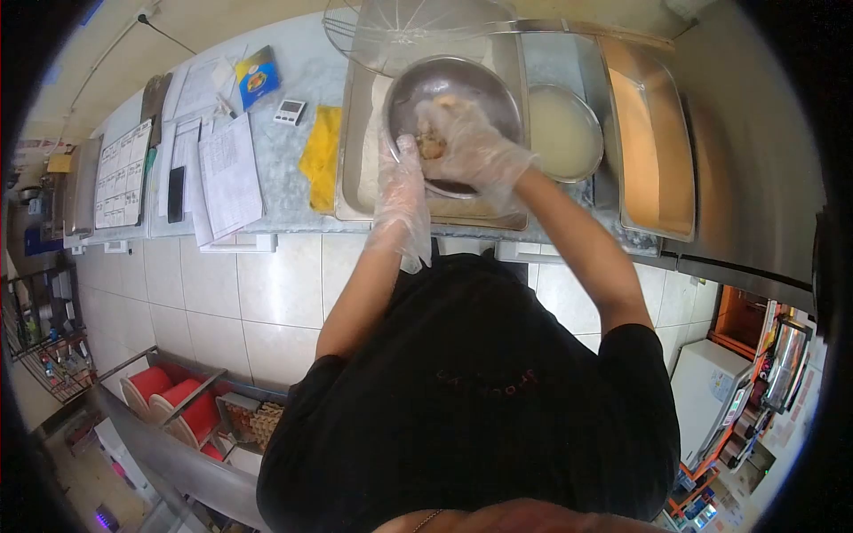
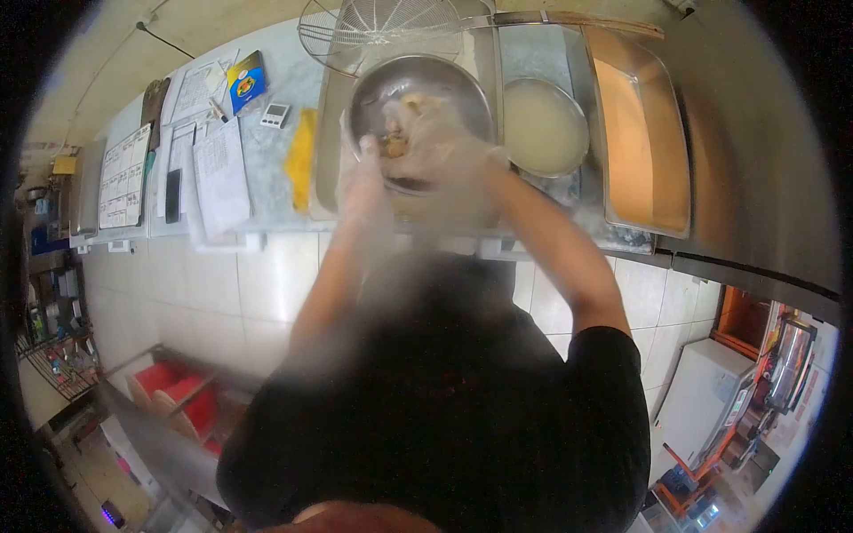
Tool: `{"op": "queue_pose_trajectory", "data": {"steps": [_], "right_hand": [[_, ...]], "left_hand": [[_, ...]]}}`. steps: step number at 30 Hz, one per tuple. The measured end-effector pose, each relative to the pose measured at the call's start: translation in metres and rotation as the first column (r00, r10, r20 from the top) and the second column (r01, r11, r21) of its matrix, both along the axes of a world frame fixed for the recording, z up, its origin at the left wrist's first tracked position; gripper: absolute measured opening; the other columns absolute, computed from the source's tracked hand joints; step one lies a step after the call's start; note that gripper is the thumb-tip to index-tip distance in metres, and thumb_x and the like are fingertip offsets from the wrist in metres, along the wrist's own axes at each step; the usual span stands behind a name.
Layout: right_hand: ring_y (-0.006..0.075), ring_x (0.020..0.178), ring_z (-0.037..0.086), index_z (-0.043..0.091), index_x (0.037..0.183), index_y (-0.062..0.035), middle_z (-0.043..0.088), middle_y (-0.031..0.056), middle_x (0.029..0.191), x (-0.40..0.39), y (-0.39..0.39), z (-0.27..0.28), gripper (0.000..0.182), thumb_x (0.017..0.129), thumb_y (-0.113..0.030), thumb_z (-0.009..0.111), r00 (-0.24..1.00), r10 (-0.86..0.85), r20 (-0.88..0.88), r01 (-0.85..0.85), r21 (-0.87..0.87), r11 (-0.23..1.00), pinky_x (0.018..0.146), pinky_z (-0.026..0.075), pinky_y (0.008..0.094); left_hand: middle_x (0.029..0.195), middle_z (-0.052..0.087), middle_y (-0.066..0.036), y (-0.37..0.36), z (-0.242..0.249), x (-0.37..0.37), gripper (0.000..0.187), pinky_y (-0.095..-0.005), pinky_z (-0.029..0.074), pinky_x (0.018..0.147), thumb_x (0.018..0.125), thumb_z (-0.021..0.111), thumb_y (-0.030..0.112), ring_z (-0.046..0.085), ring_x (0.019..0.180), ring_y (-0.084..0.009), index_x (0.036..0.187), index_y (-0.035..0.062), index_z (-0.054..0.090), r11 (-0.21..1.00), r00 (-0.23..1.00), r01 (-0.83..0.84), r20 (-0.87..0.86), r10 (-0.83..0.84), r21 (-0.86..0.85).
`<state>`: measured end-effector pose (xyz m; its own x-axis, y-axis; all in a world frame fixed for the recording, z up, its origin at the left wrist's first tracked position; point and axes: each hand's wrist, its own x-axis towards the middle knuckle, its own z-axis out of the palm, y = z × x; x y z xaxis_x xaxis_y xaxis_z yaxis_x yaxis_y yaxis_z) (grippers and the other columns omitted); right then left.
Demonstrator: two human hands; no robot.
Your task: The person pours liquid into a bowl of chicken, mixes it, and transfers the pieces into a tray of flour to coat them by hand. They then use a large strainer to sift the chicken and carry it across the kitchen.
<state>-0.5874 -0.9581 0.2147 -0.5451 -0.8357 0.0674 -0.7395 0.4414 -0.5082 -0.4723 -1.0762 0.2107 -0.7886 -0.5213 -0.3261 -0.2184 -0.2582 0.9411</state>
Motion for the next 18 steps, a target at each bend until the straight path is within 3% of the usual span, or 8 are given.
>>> {"op": "queue_pose_trajectory", "data": {"steps": [9, 12, 14, 15, 17, 18], "right_hand": [[0.0418, 0.117, 0.06, 0.055, 0.134, -0.0059, 0.063, 0.0227, 0.125, 0.002, -0.006, -0.04, 0.042, 0.093, -0.015, 0.061, 0.985, 0.098, -0.141, -0.099, 0.0, 0.995, 0.101, 0.048, 0.0466], [0.0415, 0.114, 0.062, 0.055, 0.137, -0.0059, 0.064, 0.0237, 0.123, -0.025, -0.006, -0.057, 0.043, 0.095, -0.014, 0.058, 0.97, 0.143, -0.196, -0.144, 0.008, 0.99, 0.1, 0.05, 0.0465], [0.0413, 0.112, 0.063, 0.055, 0.139, -0.0059, 0.065, 0.0243, 0.122, -0.036, -0.002, -0.066, 0.043, 0.097, -0.013, 0.056, 0.956, 0.177, -0.232, -0.179, 0.012, 0.984, 0.099, 0.051, 0.0464], [0.0412, 0.112, 0.064, 0.055, 0.14, -0.0059, 0.065, 0.0246, 0.121, -0.041, -0.002, -0.07, 0.043, 0.097, -0.013, 0.055, 0.948, 0.193, -0.251, -0.195, 0.017, 0.981, 0.099, 0.051, 0.0464], [0.0412, 0.115, 0.063, 0.051, 0.144, -0.0051, 0.065, 0.0252, 0.125, -0.024, 0.005, -0.059, 0.049, 0.096, -0.013, 0.057, 0.972, 0.095, -0.217, -0.1, -0.013, 0.995, 0.101, 0.051, 0.046], [0.0412, 0.119, 0.062, 0.048, 0.148, -0.0042, 0.064, 0.0258, 0.129, -0.02, 0.007, -0.053, 0.055, 0.095, -0.013, 0.059, 0.982, -0.007, -0.19, -0.001, -0.042, 0.999, 0.102, 0.05, 0.0457]], "left_hand": [[0.155, 0.045, -0.017, -0.004, -0.026, -0.004, 0.061, -0.0399, 0.038, 0.115, 0.11, 0.047, 0.032, 0.048, 0.138, -0.0306, 0.165, 0.0174, 0.024, 1.0, 0.999, 0.03, -0.04, -0.03, -0.008], [0.154, 0.046, -0.017, -0.011, -0.021, -0.002, 0.062, -0.0392, 0.039, 0.114, 0.11, 0.047, 0.031, 0.048, 0.138, -0.0301, 0.166, 0.0193, 0.022, 0.998, 0.998, -0.026, 0.053, 0.023, 0.063], [0.164, 0.036, -0.014, -0.011, 0.013, 0.008, 0.065, -0.0403, 0.04, 0.115, 0.11, 0.043, 0.041, 0.04, 0.147, -0.0307, 0.167, 0.0224, 0.017, 0.987, 0.975, 0.061, 0.222, -0.028, -0.146], [0.164, 0.036, -0.014, -0.012, 0.018, 0.005, 0.065, -0.0403, 0.04, 0.115, 0.11, 0.043, 0.041, 0.04, 0.147, -0.0307, 0.167, 0.0224, 0.017, 0.988, 0.975, 0.059, 0.22, -0.026, -0.145], [0.157, 0.044, -0.016, -0.014, 0.02, 0.004, 0.062, -0.0397, 0.039, 0.114, 0.11, 0.047, 0.03, 0.047, 0.138, -0.0291, 0.167, 0.027, 0.02, 0.986, 0.99, -0.128, 0.073, 0.121, 0.108], [0.157, 0.044, -0.016, -0.015, 0.018, 0.003, 0.062, -0.0397, 0.039, 0.114, 0.11, 0.047, 0.03, 0.047, 0.138, -0.0291, 0.167, 0.027, 0.02, 0.986, 0.99, -0.127, 0.072, 0.12, 0.11]]}}
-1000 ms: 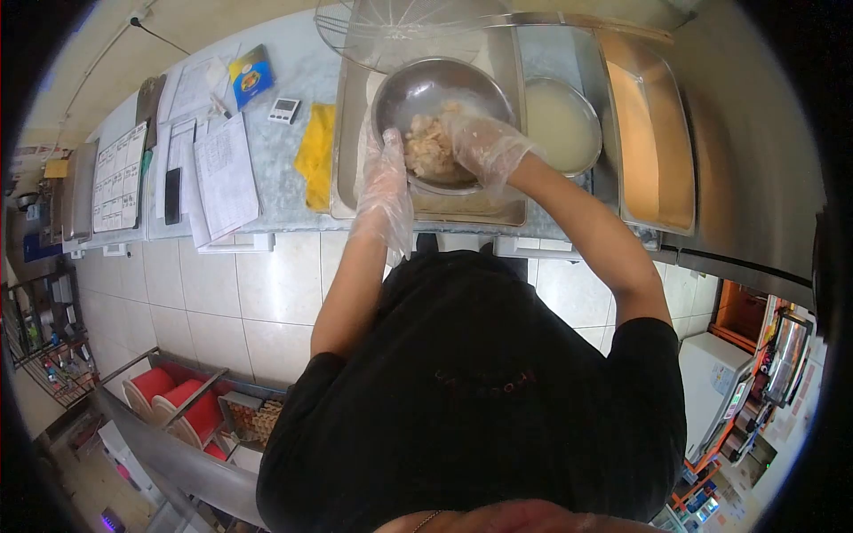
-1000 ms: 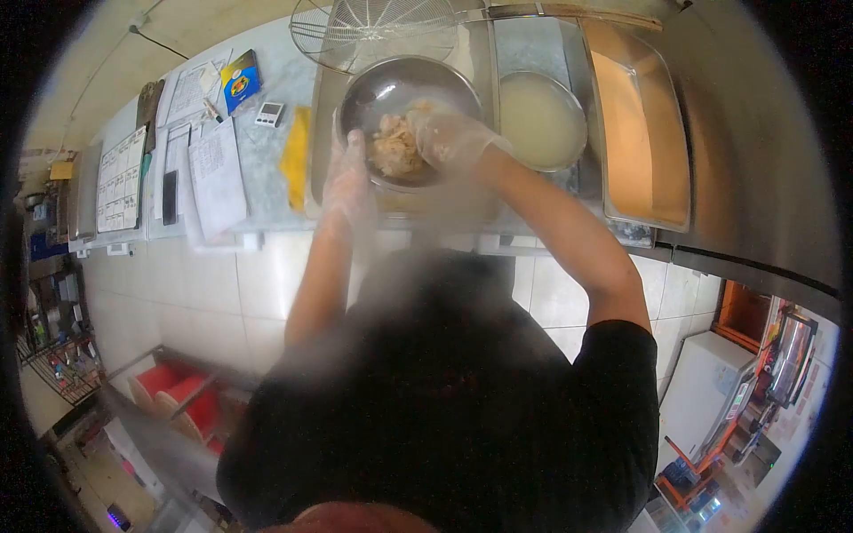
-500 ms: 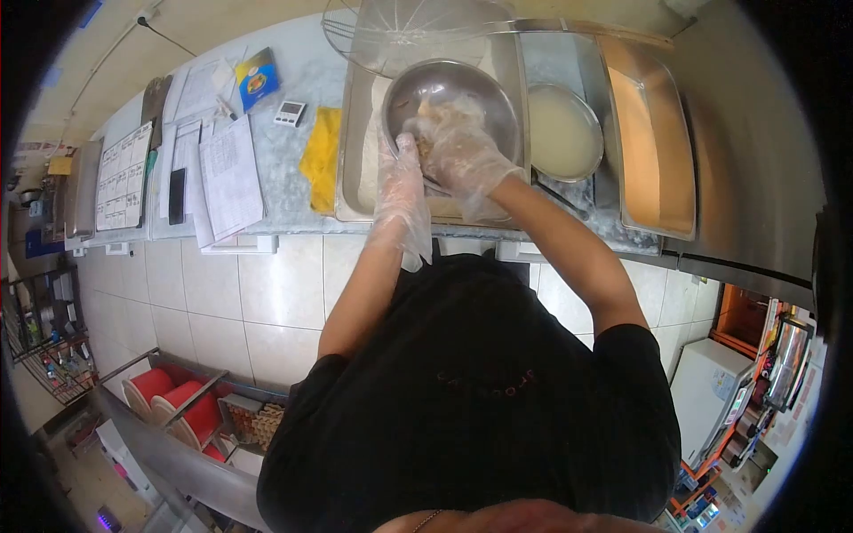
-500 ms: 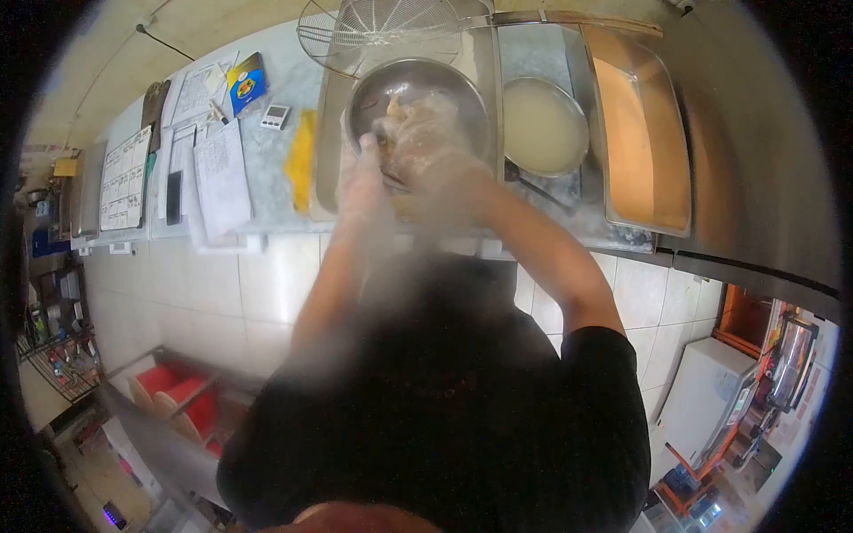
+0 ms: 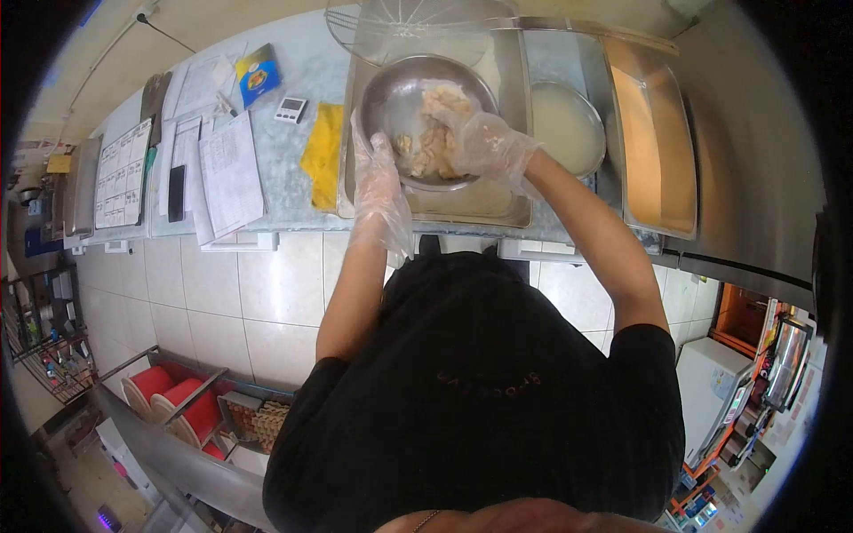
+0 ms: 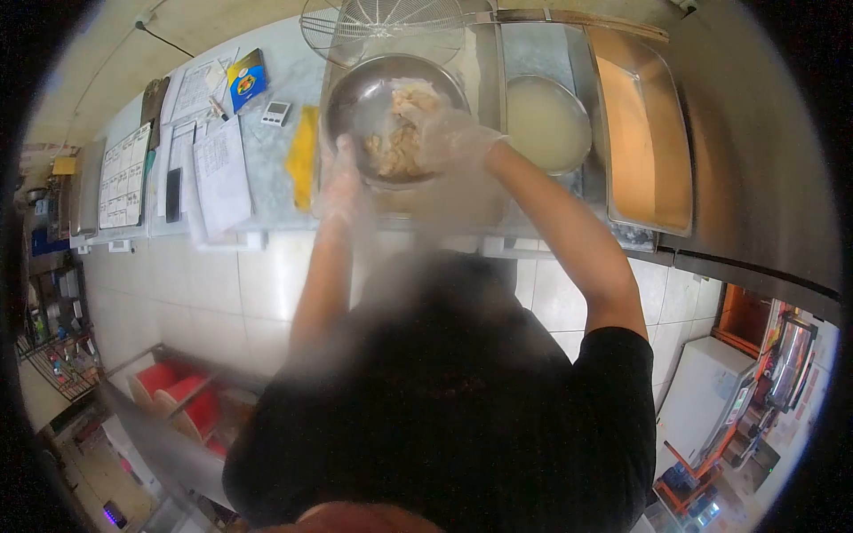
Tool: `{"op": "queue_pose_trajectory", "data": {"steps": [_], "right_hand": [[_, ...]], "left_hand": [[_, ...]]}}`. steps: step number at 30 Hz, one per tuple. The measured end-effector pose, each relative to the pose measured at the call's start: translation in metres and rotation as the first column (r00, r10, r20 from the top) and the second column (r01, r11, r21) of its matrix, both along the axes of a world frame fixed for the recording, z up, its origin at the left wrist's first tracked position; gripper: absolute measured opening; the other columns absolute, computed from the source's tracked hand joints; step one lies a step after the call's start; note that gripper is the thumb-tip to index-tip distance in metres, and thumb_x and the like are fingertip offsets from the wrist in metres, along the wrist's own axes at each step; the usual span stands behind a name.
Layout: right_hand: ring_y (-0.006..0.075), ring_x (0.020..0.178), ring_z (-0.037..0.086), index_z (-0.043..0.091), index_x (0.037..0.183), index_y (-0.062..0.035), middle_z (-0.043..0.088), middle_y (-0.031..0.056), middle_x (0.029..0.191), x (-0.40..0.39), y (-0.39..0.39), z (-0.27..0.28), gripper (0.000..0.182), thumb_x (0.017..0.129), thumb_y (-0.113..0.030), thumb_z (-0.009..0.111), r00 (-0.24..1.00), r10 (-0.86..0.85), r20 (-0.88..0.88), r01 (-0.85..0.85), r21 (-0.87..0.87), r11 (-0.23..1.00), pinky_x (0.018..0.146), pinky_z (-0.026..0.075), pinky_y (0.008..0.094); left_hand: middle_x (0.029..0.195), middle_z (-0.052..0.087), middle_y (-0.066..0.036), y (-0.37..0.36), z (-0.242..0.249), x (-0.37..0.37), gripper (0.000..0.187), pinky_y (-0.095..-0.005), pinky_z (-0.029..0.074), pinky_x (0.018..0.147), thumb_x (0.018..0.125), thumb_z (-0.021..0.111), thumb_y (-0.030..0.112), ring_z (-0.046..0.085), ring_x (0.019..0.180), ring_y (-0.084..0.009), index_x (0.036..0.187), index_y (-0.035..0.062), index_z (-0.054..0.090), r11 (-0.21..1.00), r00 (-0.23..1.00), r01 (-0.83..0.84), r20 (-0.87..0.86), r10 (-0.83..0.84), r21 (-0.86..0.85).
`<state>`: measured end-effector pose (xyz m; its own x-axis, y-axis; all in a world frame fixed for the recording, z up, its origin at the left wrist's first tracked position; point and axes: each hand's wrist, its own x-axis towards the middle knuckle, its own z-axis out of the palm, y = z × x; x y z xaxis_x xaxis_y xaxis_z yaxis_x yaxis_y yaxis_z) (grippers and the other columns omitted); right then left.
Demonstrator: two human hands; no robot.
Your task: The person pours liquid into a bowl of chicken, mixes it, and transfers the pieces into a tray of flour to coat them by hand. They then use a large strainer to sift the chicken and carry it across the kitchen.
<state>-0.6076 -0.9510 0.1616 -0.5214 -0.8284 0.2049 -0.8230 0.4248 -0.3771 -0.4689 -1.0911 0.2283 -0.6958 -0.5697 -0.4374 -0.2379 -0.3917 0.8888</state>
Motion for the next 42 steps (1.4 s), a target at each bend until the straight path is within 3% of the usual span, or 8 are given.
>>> {"op": "queue_pose_trajectory", "data": {"steps": [6, 9, 15, 25, 30, 33, 40, 42], "right_hand": [[0.0415, 0.114, 0.065, 0.048, 0.146, -0.0008, 0.063, 0.0296, 0.129, -0.008, 0.001, -0.069, 0.056, 0.094, -0.015, 0.062, 0.972, 0.081, -0.219, -0.088, -0.02, 0.996, 0.101, 0.051, 0.043], [0.041, 0.103, 0.068, 0.06, 0.129, 0.0012, 0.068, 0.0267, 0.118, 0.0, 0.005, -0.042, 0.042, 0.09, -0.014, 0.064, 0.975, -0.016, 0.222, -0.009, 0.112, 0.994, 0.095, 0.053, 0.0427], [0.0373, 0.093, 0.07, 0.07, 0.099, -0.0003, 0.072, 0.0205, 0.104, 0.003, -0.004, 0.04, 0.021, 0.084, -0.014, 0.065, 0.985, 0.175, -0.002, -0.153, 0.475, 0.866, 0.088, 0.055, 0.0435], [0.0435, 0.134, 0.05, 0.048, 0.146, 0.0023, 0.055, 0.0235, 0.14, 0.004, 0.014, 0.026, 0.07, 0.084, -0.021, 0.068, 0.867, 0.114, -0.485, -0.021, 0.194, 0.981, 0.114, 0.042, 0.0439], [0.0349, 0.122, 0.061, 0.059, 0.136, -0.0043, 0.062, 0.0233, 0.131, -0.009, -0.002, -0.03, 0.052, 0.086, -0.017, 0.067, 0.906, -0.105, 0.411, 0.088, 0.06, 0.994, 0.105, 0.05, 0.0403], [0.034, 0.105, 0.069, 0.065, 0.123, -0.0043, 0.069, 0.0228, 0.115, 0.011, 0.009, 0.036, 0.04, 0.085, -0.017, 0.067, 0.974, -0.114, 0.198, 0.024, 0.408, 0.913, 0.093, 0.056, 0.0411], [0.0352, 0.104, 0.069, 0.065, 0.123, -0.004, 0.07, 0.0209, 0.112, 0.014, 0.023, 0.065, 0.04, 0.085, -0.017, 0.067, 0.974, 0.098, 0.204, -0.175, 0.405, 0.897, 0.09, 0.056, 0.0428], [0.0287, 0.111, 0.068, 0.066, 0.123, -0.0044, 0.071, 0.0153, 0.114, 0.021, 0.024, 0.061, 0.04, 0.085, -0.011, 0.071, 0.934, 0.278, 0.222, -0.28, -0.026, 0.96, 0.095, 0.054, 0.0387]], "left_hand": [[0.158, 0.041, -0.016, -0.002, -0.016, 0.004, 0.062, -0.0388, 0.039, 0.114, 0.111, 0.046, 0.028, 0.046, 0.138, -0.027, 0.167, 0.0266, 0.019, 0.99, 0.994, 0.106, -0.007, -0.107, -0.089], [0.158, 0.041, -0.016, 0.006, -0.001, 0.015, 0.064, -0.0395, 0.041, 0.113, 0.111, 0.046, 0.029, 0.046, 0.139, -0.0277, 0.167, 0.0255, 0.016, 0.993, 0.984, 0.122, -0.129, -0.122, -0.003], [0.158, 0.041, -0.016, 0.001, 0.006, 0.008, 0.067, -0.0403, 0.042, 0.112, 0.11, 0.046, 0.033, 0.047, 0.138, -0.0283, 0.168, 0.0255, 0.013, 0.991, 0.99, 0.131, -0.054, -0.13, 0.033], [0.157, 0.043, -0.015, -0.003, 0.01, 0.014, 0.063, -0.0401, 0.041, 0.113, 0.11, 0.047, 0.033, 0.047, 0.138, -0.028, 0.167, 0.0242, 0.02, 0.987, 0.98, 0.157, -0.118, -0.159, -0.031], [0.156, 0.046, -0.014, -0.001, 0.015, 0.004, 0.06, -0.0404, 0.041, 0.113, 0.111, 0.047, 0.032, 0.047, 0.138, -0.0272, 0.166, 0.0223, 0.025, 0.95, 0.967, 0.247, 0.113, -0.229, -0.19], [0.153, 0.048, -0.014, -0.001, 0.012, 0.004, 0.061, -0.0395, 0.042, 0.112, 0.11, 0.048, 0.036, 0.049, 0.137, -0.0264, 0.165, 0.0211, 0.027, 0.979, 0.98, 0.178, -0.111, -0.166, 0.103], [0.158, 0.045, -0.016, -0.012, 0.015, 0.01, 0.068, -0.039, 0.034, 0.117, 0.107, 0.045, 0.051, 0.044, 0.143, -0.0312, 0.164, 0.0165, 0.03, 0.906, 0.911, 0.353, 0.305, -0.277, -0.232], [0.163, 0.04, -0.017, -0.015, 0.01, 0.008, 0.074, -0.0411, 0.026, 0.123, 0.105, 0.043, 0.058, 0.037, 0.15, -0.0358, 0.162, 0.0127, 0.033, 0.819, 0.865, 0.427, 0.438, -0.246, -0.383]]}}
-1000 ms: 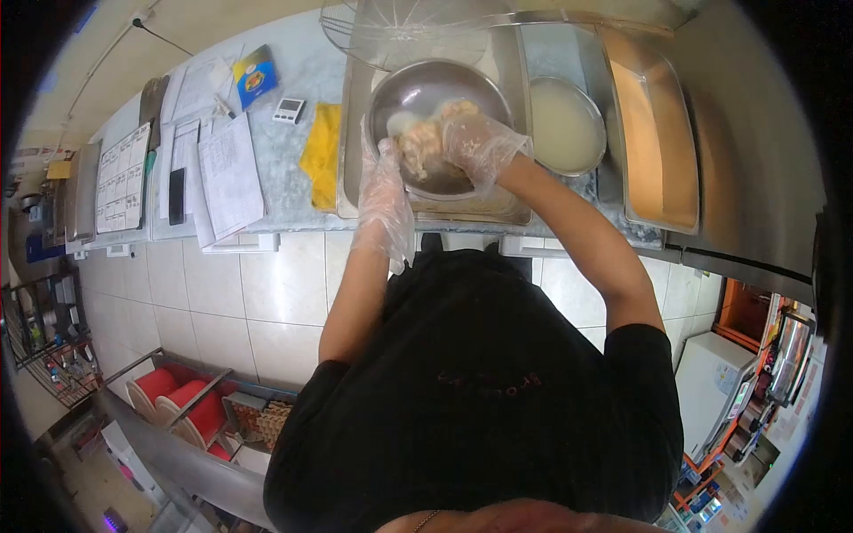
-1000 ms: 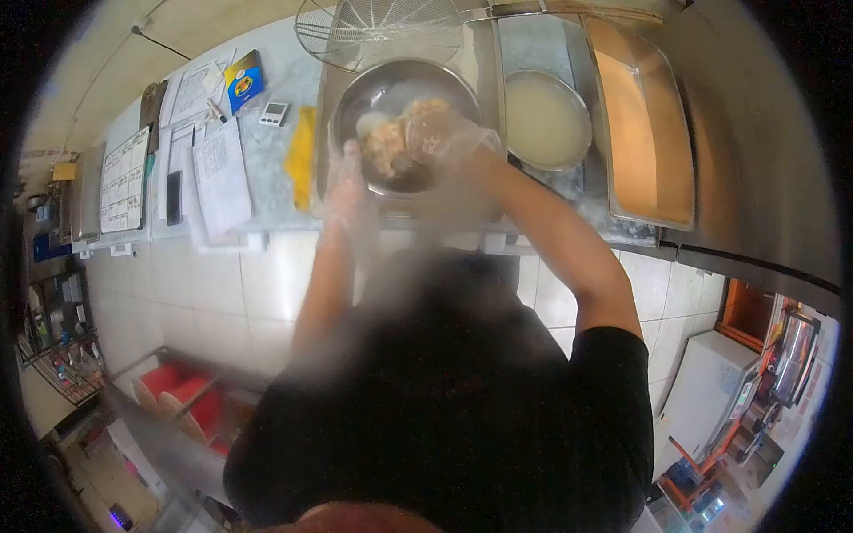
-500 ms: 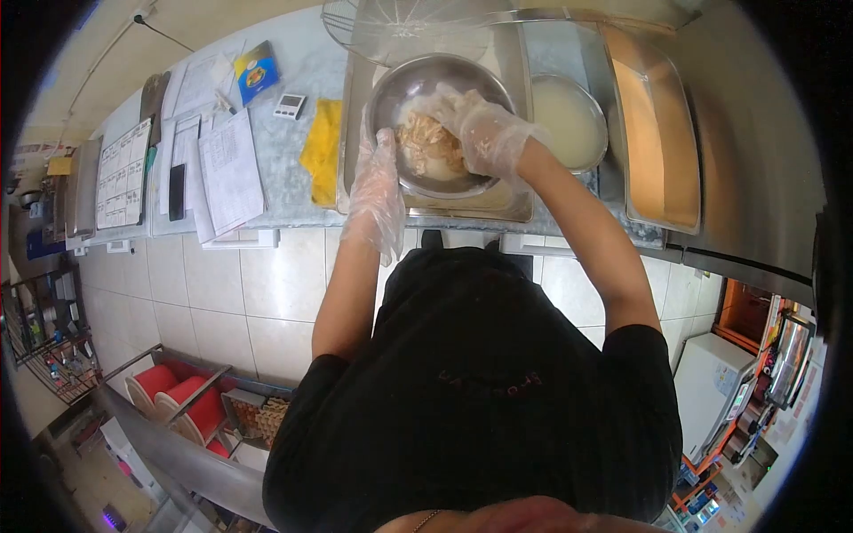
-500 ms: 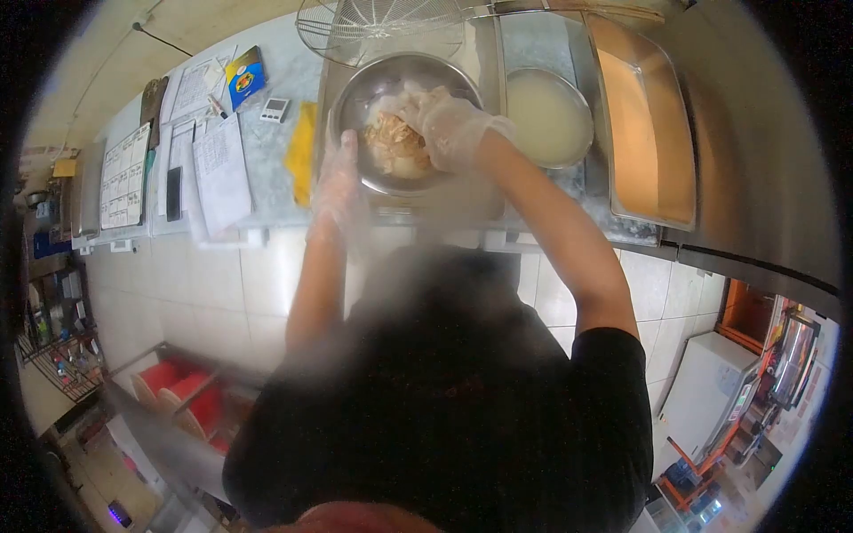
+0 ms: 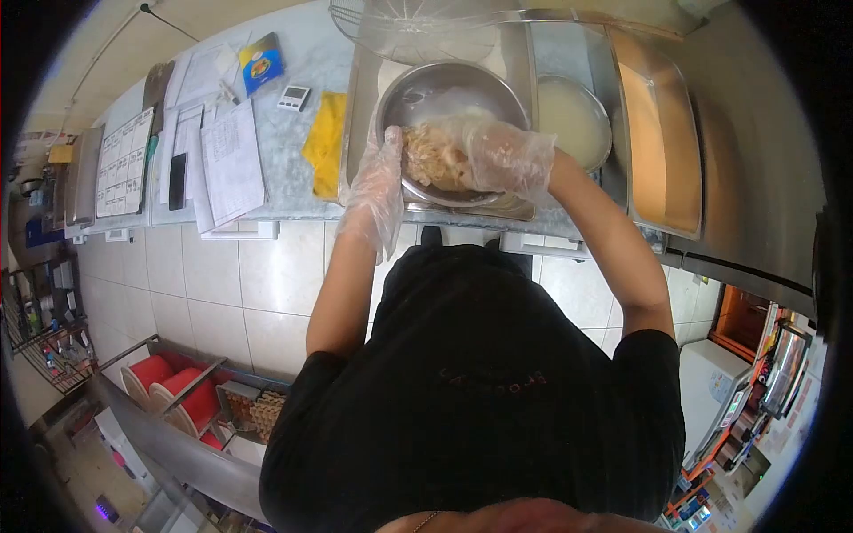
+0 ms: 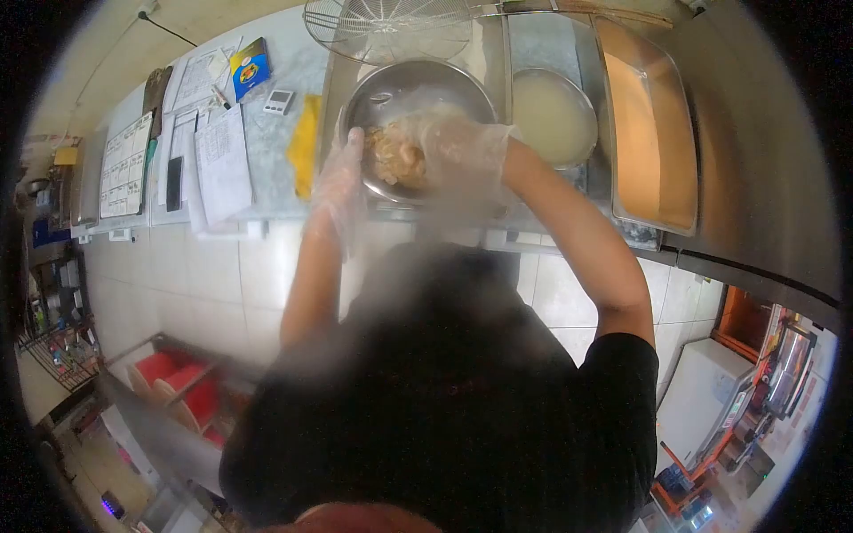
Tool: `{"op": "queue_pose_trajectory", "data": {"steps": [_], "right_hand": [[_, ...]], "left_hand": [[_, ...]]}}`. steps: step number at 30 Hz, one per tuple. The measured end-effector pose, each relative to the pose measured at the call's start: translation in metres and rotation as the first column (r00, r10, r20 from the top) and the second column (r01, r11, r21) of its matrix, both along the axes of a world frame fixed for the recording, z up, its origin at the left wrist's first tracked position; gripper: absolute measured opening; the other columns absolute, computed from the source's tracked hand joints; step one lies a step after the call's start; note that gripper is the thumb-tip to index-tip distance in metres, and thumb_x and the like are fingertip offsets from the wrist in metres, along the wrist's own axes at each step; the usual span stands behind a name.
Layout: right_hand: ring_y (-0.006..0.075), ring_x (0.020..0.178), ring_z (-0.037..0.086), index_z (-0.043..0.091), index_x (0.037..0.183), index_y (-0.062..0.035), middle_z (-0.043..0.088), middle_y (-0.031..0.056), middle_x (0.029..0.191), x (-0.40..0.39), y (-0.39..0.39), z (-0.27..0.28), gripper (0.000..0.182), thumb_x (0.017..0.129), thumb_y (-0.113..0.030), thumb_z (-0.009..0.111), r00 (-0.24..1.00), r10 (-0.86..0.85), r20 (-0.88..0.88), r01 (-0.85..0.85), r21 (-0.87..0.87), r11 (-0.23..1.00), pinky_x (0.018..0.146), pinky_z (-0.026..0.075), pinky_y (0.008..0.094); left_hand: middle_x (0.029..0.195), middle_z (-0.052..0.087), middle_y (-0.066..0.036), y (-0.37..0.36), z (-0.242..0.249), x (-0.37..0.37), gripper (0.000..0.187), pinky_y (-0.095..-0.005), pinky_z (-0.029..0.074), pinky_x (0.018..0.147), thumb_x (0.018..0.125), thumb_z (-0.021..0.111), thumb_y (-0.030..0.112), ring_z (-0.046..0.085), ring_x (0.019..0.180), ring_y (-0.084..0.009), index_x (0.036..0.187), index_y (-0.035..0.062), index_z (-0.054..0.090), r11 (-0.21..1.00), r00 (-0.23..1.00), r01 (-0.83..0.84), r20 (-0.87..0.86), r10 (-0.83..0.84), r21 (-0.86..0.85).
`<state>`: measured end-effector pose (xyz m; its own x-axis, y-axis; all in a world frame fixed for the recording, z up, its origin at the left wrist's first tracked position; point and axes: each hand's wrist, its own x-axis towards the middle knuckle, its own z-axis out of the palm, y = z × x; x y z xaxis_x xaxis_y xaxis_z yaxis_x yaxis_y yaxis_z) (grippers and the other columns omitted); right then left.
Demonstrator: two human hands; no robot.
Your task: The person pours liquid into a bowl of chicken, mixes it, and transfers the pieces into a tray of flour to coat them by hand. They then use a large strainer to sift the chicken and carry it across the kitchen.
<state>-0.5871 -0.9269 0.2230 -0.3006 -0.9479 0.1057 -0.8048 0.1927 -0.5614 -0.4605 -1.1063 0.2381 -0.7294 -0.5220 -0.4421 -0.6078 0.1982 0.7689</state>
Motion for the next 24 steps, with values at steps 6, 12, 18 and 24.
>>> {"op": "queue_pose_trajectory", "data": {"steps": [6, 12, 18, 24], "right_hand": [[0.0286, 0.117, 0.064, 0.066, 0.128, -0.0081, 0.069, 0.0149, 0.121, 0.011, -0.01, -0.078, 0.039, 0.09, -0.016, 0.066, 0.846, -0.22, 0.486, 0.212, 0.072, 0.975, 0.101, 0.051, 0.0382], [0.0328, 0.11, 0.068, 0.073, 0.111, -0.0078, 0.071, 0.0192, 0.113, -0.006, 0.0, -0.115, 0.031, 0.088, -0.028, 0.064, 0.885, -0.136, -0.446, 0.199, 0.097, 0.975, 0.096, 0.053, 0.0418], [0.0334, 0.138, 0.052, 0.055, 0.145, -0.0071, 0.056, 0.0237, 0.144, -0.004, -0.009, 0.021, 0.071, 0.083, -0.036, 0.075, 0.998, -0.06, 0.01, 0.053, 0.326, 0.944, 0.115, 0.041, 0.0383], [0.0338, 0.102, 0.067, 0.072, 0.104, -0.0018, 0.068, 0.0242, 0.111, 0.007, 0.017, -0.039, 0.025, 0.08, -0.009, 0.067, 0.978, -0.158, -0.14, 0.178, 0.15, 0.973, 0.095, 0.053, 0.0425]], "left_hand": [[0.152, 0.052, -0.016, 0.005, -0.008, 0.007, 0.072, -0.0361, 0.039, 0.114, 0.106, 0.051, 0.052, 0.049, 0.139, -0.0271, 0.161, 0.0092, 0.034, 0.9, 0.967, 0.038, -0.243, 0.077, 0.434], [0.148, 0.055, -0.016, 0.002, -0.027, -0.001, 0.07, -0.0356, 0.04, 0.112, 0.107, 0.051, 0.051, 0.053, 0.133, -0.0257, 0.158, 0.0052, 0.038, 0.932, 0.981, 0.068, -0.196, 0.004, 0.355], [0.157, 0.047, -0.018, 0.012, 0.008, 0.002, 0.074, -0.0407, 0.034, 0.118, 0.104, 0.047, 0.058, 0.045, 0.143, -0.0352, 0.162, 0.0137, 0.033, 0.963, 0.992, 0.045, -0.124, -0.012, 0.267], [0.149, 0.054, -0.016, 0.008, -0.002, 0.001, 0.064, -0.0362, 0.04, 0.112, 0.108, 0.049, 0.047, 0.054, 0.133, -0.0268, 0.158, 0.0082, 0.038, 0.97, 0.981, -0.035, -0.176, 0.079, 0.242]]}}
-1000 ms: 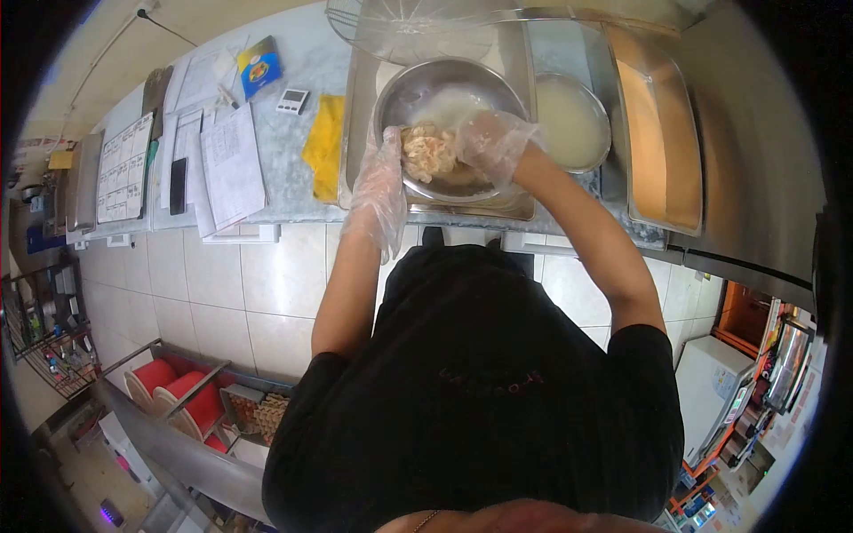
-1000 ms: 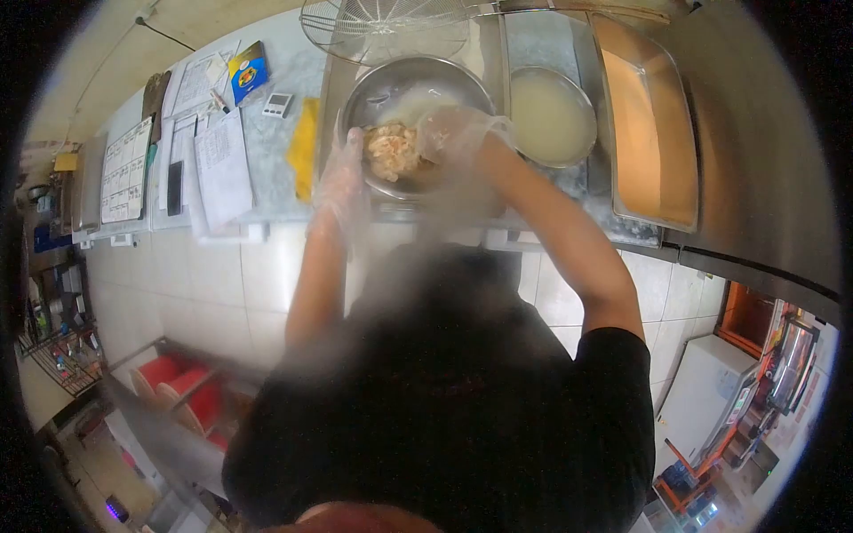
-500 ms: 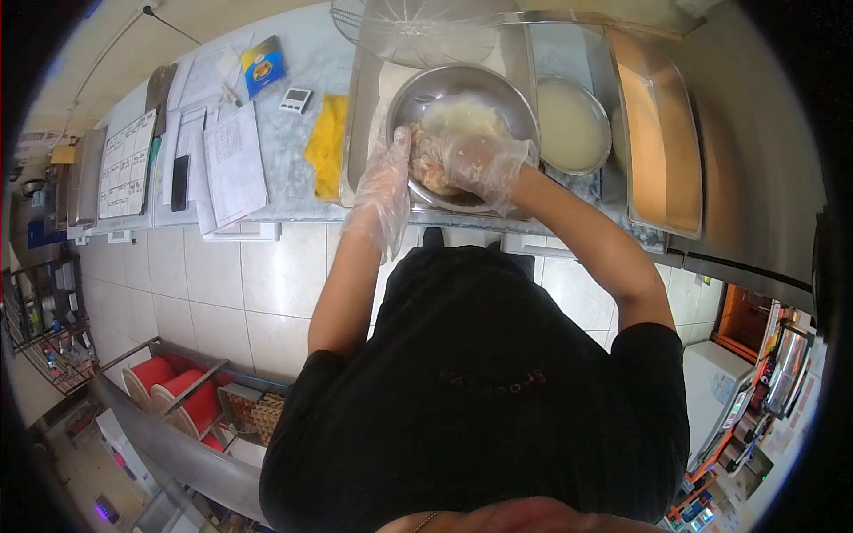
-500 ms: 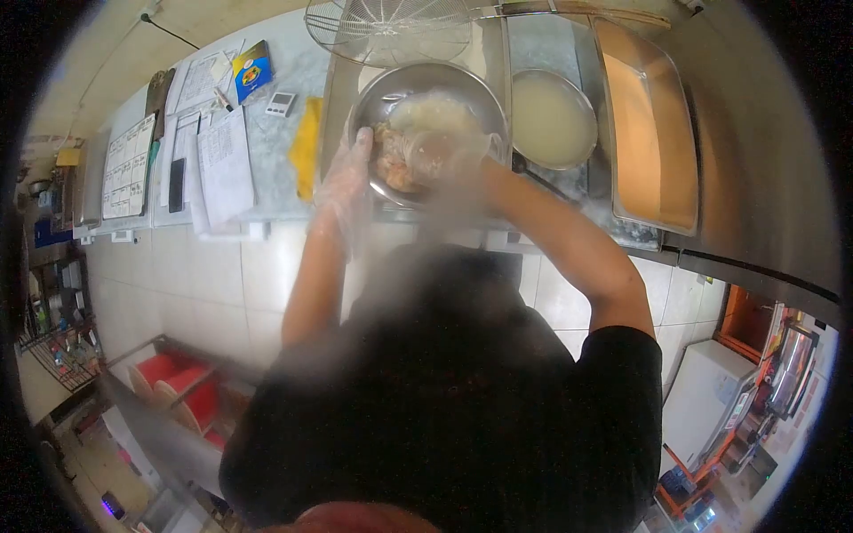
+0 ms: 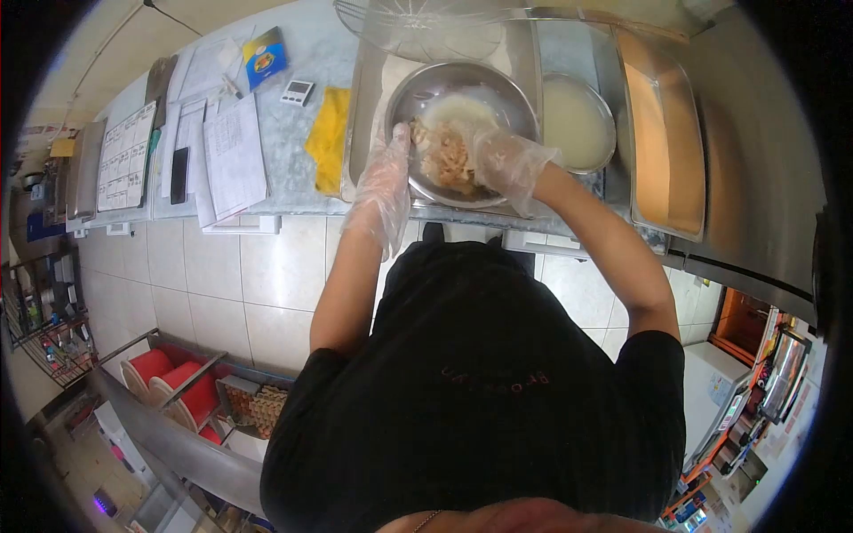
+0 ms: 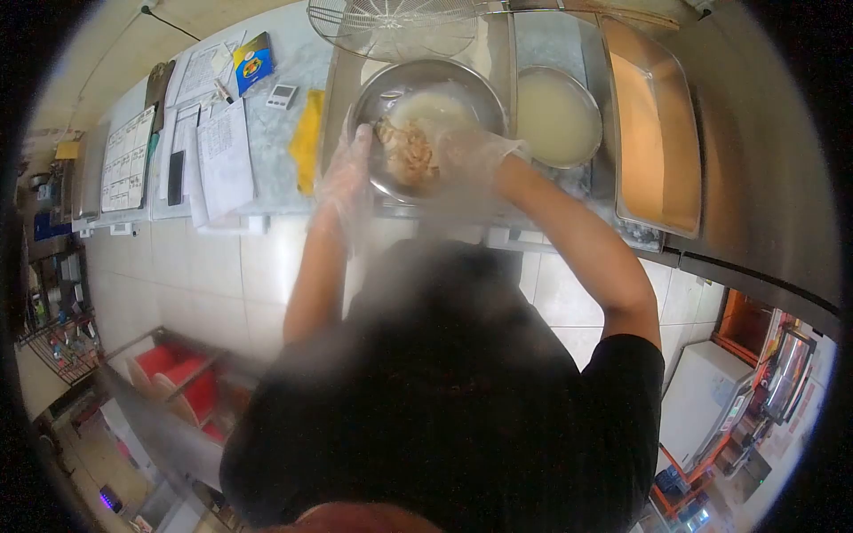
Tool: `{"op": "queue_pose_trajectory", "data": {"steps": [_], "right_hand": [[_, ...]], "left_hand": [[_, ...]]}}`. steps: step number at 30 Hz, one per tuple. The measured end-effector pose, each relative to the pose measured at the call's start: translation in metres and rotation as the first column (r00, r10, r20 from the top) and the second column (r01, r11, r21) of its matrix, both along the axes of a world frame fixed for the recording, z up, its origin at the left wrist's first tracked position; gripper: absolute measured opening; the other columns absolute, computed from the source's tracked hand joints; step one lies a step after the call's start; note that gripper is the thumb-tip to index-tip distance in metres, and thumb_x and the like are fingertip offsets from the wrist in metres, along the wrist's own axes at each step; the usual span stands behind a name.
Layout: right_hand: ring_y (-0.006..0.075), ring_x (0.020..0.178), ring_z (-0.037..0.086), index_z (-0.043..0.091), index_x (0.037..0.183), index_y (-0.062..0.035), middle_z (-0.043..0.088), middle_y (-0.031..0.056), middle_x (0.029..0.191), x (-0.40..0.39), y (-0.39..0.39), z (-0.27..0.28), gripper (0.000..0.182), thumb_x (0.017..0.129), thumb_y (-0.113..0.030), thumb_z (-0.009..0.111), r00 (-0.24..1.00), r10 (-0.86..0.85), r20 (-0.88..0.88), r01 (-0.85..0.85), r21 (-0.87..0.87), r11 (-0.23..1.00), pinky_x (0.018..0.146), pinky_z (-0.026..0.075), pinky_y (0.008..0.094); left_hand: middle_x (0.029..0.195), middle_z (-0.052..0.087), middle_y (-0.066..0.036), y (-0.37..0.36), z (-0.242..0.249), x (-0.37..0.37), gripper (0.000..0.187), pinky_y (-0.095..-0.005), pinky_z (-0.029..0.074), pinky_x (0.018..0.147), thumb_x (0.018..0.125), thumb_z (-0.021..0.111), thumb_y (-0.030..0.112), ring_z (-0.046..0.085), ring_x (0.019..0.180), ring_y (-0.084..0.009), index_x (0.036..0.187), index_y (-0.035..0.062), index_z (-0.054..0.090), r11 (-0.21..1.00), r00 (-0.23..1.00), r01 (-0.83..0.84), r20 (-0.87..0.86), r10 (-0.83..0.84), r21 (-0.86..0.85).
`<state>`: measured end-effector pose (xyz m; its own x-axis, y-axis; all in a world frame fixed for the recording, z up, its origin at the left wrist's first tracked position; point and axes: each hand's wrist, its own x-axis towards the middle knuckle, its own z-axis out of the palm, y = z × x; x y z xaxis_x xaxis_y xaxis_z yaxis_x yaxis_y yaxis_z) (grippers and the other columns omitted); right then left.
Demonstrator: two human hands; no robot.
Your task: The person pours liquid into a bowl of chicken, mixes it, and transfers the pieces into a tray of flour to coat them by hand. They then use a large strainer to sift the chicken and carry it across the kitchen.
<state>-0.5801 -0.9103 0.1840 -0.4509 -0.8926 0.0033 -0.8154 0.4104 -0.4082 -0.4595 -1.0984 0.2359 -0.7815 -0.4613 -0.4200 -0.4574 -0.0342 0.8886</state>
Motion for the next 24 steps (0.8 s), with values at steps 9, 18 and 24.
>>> {"op": "queue_pose_trajectory", "data": {"steps": [9, 18, 24], "right_hand": [[0.0348, 0.121, 0.064, 0.059, 0.136, -0.0063, 0.065, 0.0207, 0.132, 0.002, -0.018, 0.064, 0.051, 0.089, -0.024, 0.067, 0.989, -0.004, 0.148, 0.019, -0.097, 0.995, 0.103, 0.051, 0.0392], [0.0345, 0.099, 0.069, 0.07, 0.106, -0.0026, 0.071, 0.0235, 0.104, 0.014, -0.04, -0.025, 0.025, 0.085, -0.017, 0.068, 0.982, 0.107, -0.154, -0.144, -0.258, 0.955, 0.091, 0.054, 0.0439], [0.035, 0.118, 0.065, 0.074, 0.105, -0.0024, 0.072, 0.0204, 0.114, -0.011, -0.039, 0.021, 0.031, 0.091, -0.027, 0.061, 0.993, -0.083, 0.087, 0.04, 0.409, 0.912, 0.104, 0.048, 0.0456]], "left_hand": [[0.15, 0.053, -0.019, -0.001, 0.003, 0.002, 0.068, -0.0371, 0.035, 0.116, 0.108, 0.047, 0.05, 0.048, 0.14, -0.03, 0.158, 0.0052, 0.037, 0.994, 0.995, 0.099, -0.002, -0.099, -0.049], [0.163, 0.04, -0.016, 0.004, -0.025, -0.004, 0.071, -0.0391, 0.028, 0.122, 0.105, 0.052, 0.052, 0.034, 0.151, -0.0333, 0.162, 0.013, 0.033, 0.991, 1.0, 0.012, -0.009, -0.011, 0.131], [0.158, 0.045, -0.021, -0.009, -0.037, -0.002, 0.07, -0.037, 0.032, 0.119, 0.108, 0.047, 0.049, 0.044, 0.146, -0.0319, 0.165, 0.0138, 0.026, 0.993, 0.994, 0.106, -0.003, -0.106, -0.061]]}}
